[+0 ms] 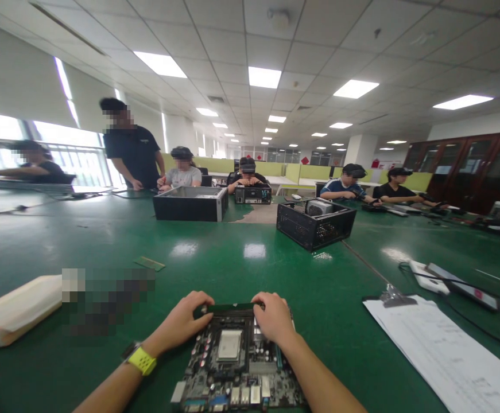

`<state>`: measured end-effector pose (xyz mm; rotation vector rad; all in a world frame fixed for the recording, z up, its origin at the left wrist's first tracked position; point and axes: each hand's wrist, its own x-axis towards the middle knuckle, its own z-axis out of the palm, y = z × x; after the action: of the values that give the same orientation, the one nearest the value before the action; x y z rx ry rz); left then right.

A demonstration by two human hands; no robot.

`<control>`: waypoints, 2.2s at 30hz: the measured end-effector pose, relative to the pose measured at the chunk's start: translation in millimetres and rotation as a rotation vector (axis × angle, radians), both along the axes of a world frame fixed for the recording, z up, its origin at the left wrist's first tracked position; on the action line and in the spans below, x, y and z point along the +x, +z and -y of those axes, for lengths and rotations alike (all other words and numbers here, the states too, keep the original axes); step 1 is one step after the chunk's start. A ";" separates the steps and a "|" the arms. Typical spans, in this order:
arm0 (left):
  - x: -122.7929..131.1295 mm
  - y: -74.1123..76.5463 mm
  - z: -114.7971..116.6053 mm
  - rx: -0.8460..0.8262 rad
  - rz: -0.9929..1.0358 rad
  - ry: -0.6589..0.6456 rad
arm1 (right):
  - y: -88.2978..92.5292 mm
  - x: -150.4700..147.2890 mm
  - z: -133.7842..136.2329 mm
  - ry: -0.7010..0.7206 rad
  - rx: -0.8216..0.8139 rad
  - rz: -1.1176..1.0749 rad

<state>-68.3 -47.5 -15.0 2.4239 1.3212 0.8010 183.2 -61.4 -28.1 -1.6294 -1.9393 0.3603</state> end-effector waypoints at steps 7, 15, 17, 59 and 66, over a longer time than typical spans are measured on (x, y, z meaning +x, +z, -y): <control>3.3 2.9 1.5 -0.014 0.066 0.003 | -0.4 0.7 0.2 0.005 0.011 -0.043; 4.0 2.2 1.5 -0.046 0.092 0.004 | 2.2 -0.8 1.7 -0.005 -0.013 -0.023; 3.8 2.1 1.4 -0.047 0.089 0.003 | 2.9 -1.2 2.2 -0.004 -0.012 -0.020; 2.4 3.9 -1.9 0.113 0.270 0.083 | 32.7 -77.1 82.0 0.376 0.014 0.391; 1.6 1.3 -3.5 0.144 0.278 0.111 | 30.0 -108.3 94.1 0.190 -0.042 0.484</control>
<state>-66.7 -44.0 -13.7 2.2518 1.3371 1.2512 74.9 -155.5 1.9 -1.6742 -2.4690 0.0787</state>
